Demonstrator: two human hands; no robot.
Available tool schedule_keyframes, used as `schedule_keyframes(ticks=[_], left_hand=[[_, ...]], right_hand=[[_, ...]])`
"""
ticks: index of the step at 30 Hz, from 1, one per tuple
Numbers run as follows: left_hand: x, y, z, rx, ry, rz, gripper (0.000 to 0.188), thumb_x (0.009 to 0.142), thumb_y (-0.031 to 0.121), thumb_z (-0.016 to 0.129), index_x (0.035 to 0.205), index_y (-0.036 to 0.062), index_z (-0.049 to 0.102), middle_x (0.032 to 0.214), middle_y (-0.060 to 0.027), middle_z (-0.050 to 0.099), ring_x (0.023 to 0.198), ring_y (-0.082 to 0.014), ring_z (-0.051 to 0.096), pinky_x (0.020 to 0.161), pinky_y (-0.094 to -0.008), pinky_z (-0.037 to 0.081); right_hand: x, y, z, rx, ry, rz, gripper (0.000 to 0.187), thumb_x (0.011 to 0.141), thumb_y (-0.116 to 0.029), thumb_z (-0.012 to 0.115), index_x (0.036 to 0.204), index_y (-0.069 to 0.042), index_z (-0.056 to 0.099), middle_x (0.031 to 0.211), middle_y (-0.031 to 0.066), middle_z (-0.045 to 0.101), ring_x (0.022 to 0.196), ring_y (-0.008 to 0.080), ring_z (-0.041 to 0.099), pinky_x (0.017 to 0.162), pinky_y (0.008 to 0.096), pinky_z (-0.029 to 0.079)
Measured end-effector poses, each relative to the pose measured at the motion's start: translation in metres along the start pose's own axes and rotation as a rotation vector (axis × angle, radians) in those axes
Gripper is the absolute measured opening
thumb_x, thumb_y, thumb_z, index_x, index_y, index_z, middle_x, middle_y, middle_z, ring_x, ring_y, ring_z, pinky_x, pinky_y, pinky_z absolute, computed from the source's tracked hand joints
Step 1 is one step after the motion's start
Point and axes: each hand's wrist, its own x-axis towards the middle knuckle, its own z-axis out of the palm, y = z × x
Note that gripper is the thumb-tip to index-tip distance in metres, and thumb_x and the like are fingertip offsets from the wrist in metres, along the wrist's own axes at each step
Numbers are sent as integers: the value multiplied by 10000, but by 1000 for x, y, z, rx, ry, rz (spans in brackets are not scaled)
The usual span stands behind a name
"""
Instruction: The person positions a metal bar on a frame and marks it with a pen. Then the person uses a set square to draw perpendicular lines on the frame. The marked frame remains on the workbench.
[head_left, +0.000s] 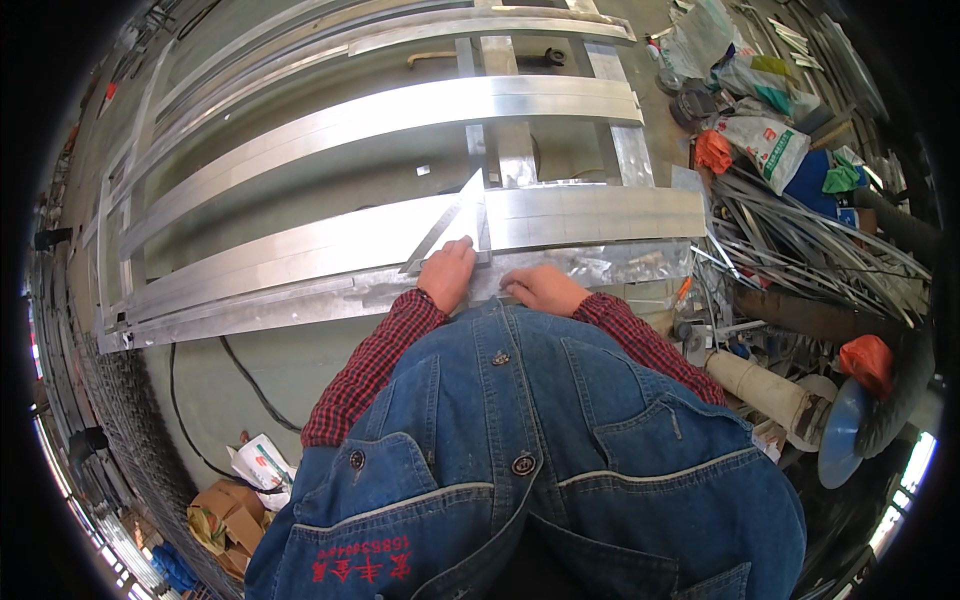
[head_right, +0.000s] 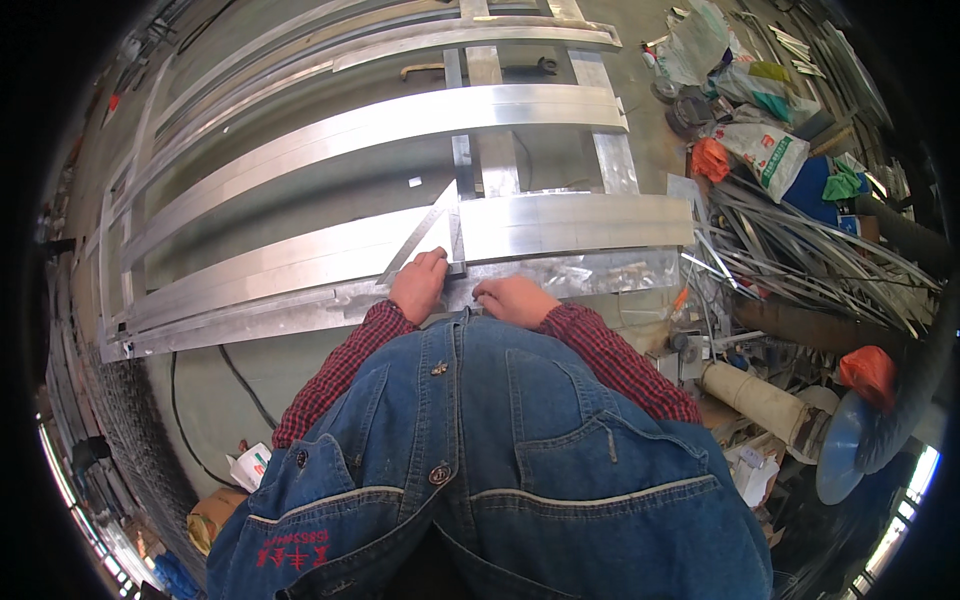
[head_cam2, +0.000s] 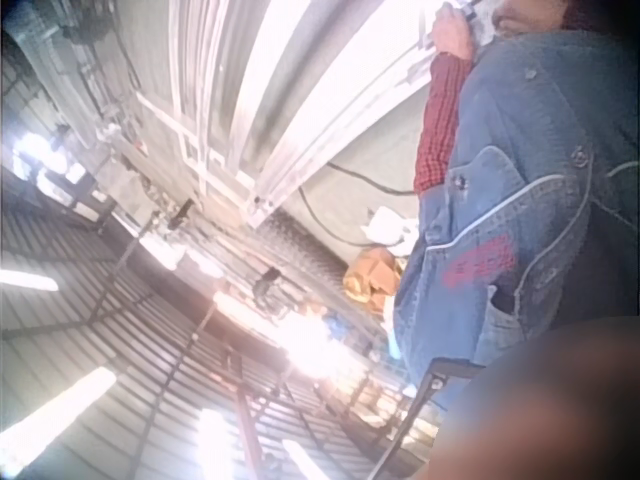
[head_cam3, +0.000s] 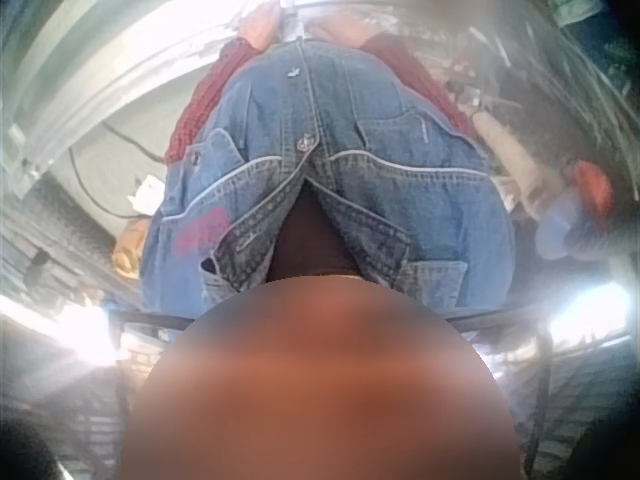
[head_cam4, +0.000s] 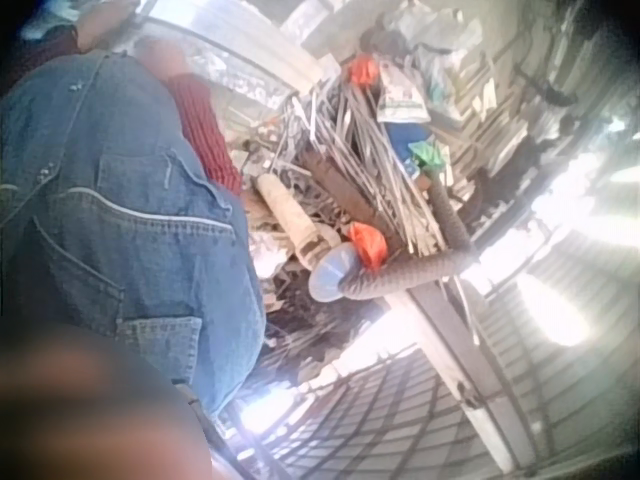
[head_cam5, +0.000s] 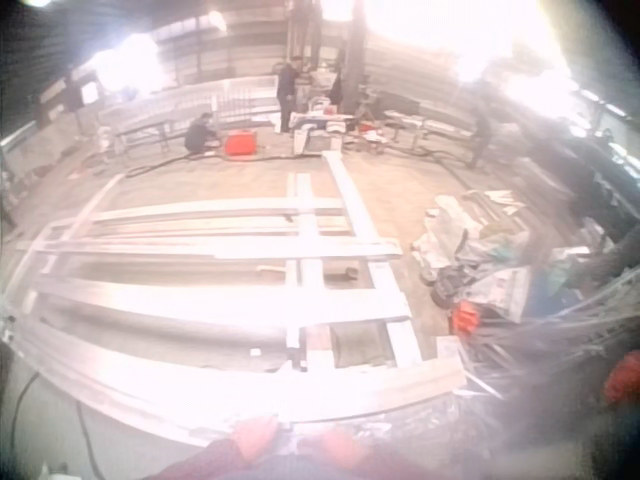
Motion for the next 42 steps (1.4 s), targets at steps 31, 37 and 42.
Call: schedule_keyframes(ticks=[31, 37, 42], left_hand=[[-46, -38, -32, 40, -4, -186, 260, 971, 54, 726, 1230, 55, 707, 1344, -111, 698, 1196, -369, 731, 986, -480, 619], [-47, -46, -32, 34, -35, -132, 278, 958, 71, 740, 1234, 72, 709, 1362, -107, 691, 1204, -366, 730, 968, -483, 626], [-48, -53, -30, 55, -10, -72, 282, 960, 114, 744, 1236, 77, 701, 1374, -106, 676, 1192, -352, 733, 919, -481, 640]], right_hand=[[42, -8, -25, 336, 369, 10, 264, 1110, -224, 711, 1269, -20, 768, 1038, 161, 853, 906, 270, 822, 842, 388, 629], [60, -20, -15, 416, 434, 72, 266, 1115, -213, 707, 1279, -14, 769, 1038, 162, 856, 947, 260, 836, 869, 382, 638], [72, -32, -1, 473, 514, 93, 271, 1120, -216, 698, 1283, -11, 767, 1022, 162, 862, 946, 264, 845, 871, 385, 644]])
